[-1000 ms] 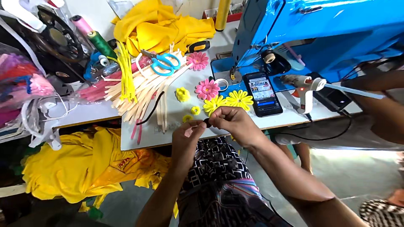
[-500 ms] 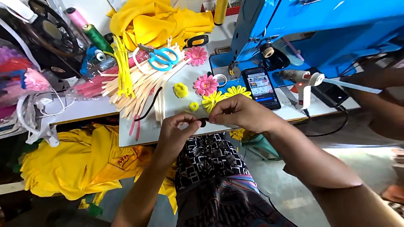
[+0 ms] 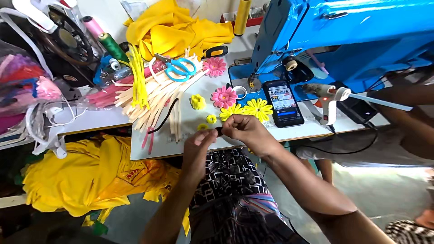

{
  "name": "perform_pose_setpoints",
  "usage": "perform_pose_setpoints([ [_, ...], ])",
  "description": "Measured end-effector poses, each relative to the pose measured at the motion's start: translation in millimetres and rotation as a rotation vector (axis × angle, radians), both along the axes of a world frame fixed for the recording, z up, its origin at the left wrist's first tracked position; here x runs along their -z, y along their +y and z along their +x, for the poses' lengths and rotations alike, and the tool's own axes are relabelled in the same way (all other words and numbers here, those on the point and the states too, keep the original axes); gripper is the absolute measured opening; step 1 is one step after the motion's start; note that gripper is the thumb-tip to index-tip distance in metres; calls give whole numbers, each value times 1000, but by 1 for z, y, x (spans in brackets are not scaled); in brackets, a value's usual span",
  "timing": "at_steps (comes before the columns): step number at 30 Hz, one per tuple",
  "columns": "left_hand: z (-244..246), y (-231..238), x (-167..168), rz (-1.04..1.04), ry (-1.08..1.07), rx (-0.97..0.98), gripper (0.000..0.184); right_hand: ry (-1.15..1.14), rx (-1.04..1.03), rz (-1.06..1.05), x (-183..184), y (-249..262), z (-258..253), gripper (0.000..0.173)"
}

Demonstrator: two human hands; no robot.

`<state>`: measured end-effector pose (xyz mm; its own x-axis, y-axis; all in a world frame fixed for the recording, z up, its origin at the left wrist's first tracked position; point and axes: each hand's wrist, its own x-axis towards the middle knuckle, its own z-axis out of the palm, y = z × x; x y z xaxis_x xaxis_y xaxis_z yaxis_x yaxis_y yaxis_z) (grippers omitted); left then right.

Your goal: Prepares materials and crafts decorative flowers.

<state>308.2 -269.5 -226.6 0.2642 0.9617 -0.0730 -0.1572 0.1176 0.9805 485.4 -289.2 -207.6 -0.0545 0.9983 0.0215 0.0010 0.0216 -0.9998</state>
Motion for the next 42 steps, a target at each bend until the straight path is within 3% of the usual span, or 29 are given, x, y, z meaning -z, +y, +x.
perform_pose_setpoints([
  [4, -27, 25, -29, 206, 373, 413, 4, -248, -347, 31, -21, 6, 21, 6],
  [8, -30, 37, -40, 343, 509, 655, 4, -458, -547, 46, -37, 15, 26, 8],
  [12, -30, 31, -38, 424, 493, 490, 3, -553, -469, 147, -47, 17, 36, 11],
  [16, -27, 27, -28, 436, 309, 339, 5, -534, -306, 182, -41, 9, 38, 10],
  [21, -17, 21, -20, 331, 118, 158, 6, -251, -79, 69, -30, -3, 23, 4],
  [27, 9, 5, -12, 66, -168, -71, 13, 127, 99, -15, -8, -5, -2, 10],
  [33, 23, -10, -2, 26, -238, -213, 12, 238, 181, 4, 2, -4, -18, 14],
  [42, -36, 33, -37, 304, 447, 509, 4, -273, -388, 51, -25, 12, 22, 9],
])
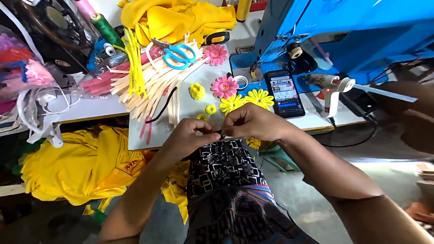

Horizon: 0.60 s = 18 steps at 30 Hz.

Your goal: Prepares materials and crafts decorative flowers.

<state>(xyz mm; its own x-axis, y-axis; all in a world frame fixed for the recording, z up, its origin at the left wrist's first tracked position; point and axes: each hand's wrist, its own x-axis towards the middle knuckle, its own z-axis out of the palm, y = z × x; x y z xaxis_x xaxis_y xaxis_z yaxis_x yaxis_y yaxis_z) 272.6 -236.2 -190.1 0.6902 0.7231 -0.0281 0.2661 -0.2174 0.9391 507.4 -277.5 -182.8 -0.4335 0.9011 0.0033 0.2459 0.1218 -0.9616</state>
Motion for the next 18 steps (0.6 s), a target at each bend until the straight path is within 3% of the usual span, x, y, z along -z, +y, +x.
perform_pose_setpoints([
  [3, 2, 1, 2, 23, -13, 34, 5, -111, -64, 1, -8, 4, 2, 12],
  [6, 5, -3, 9, 4, -132, -50, 6, -77, -11, 2, -11, 4, 6, 12],
  [12, 18, -14, 17, -134, -343, -276, 8, 313, 348, -76, 8, -9, -11, 9],
  [18, 36, -25, 25, -281, -548, -442, 12, 643, 451, -45, 29, -13, -26, 14],
])
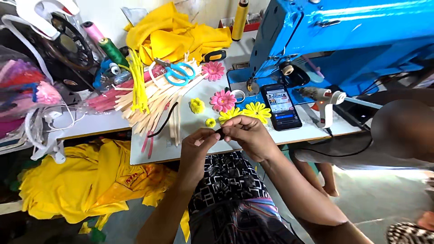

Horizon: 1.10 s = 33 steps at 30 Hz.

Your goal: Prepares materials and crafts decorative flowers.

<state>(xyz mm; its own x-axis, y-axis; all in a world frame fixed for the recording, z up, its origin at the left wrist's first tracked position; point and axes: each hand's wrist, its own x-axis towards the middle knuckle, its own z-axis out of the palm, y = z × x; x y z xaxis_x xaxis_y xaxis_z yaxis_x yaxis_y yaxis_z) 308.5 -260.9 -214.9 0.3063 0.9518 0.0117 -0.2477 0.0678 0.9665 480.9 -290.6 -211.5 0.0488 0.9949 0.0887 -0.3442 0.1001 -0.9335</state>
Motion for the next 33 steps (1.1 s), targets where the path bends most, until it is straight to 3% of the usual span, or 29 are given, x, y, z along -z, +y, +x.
perform_pose_setpoints([
  [12, 26, -17, 2, -149, -181, -199, 17, -187, 198, 275, 27, -12, -12, 26],
  [25, 42, -27, 0, -188, -327, -313, 20, -208, 328, 285, 27, -13, -27, 21],
  [28, 42, -28, 4, -133, -262, -291, 18, -211, 345, 258, 23, -15, -23, 17],
  [33, 14, -15, 4, 169, 189, -30, 9, -318, 207, 91, 8, -20, 3, 14],
])
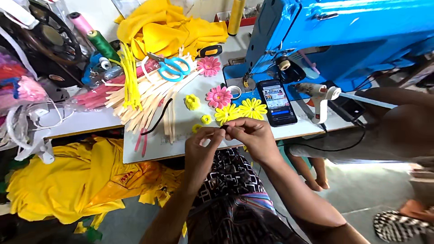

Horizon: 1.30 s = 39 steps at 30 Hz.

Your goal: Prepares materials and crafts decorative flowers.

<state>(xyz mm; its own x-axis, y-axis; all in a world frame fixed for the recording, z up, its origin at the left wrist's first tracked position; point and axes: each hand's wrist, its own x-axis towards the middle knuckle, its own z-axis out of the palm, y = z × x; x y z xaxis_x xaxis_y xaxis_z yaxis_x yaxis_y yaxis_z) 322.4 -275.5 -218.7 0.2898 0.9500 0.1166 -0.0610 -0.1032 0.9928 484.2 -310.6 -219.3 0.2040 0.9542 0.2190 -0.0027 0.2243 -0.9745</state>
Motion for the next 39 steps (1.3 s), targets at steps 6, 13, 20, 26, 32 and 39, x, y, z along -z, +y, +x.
perform_pose_setpoints([
  [6, -9, 11, -10, 143, 199, 106, 6, -126, -107, -40, -17, -7, 14, 12],
  [13, -7, 7, -7, 203, 233, 87, 3, -115, -181, -38, -15, -9, 18, 15],
  [20, -8, 8, -7, 263, 274, 133, 3, -398, -302, -57, -33, -1, 31, 5],
  [26, -4, 4, -6, 240, 319, 86, 4, -762, -200, -7, -44, 2, 22, 6],
  [32, 0, 3, -6, 165, 258, 33, 7, -920, 13, 278, -32, -5, 9, 10],
  [39, 11, 2, -11, -87, -10, -8, 16, -765, 98, 426, -6, -11, 14, 20],
])
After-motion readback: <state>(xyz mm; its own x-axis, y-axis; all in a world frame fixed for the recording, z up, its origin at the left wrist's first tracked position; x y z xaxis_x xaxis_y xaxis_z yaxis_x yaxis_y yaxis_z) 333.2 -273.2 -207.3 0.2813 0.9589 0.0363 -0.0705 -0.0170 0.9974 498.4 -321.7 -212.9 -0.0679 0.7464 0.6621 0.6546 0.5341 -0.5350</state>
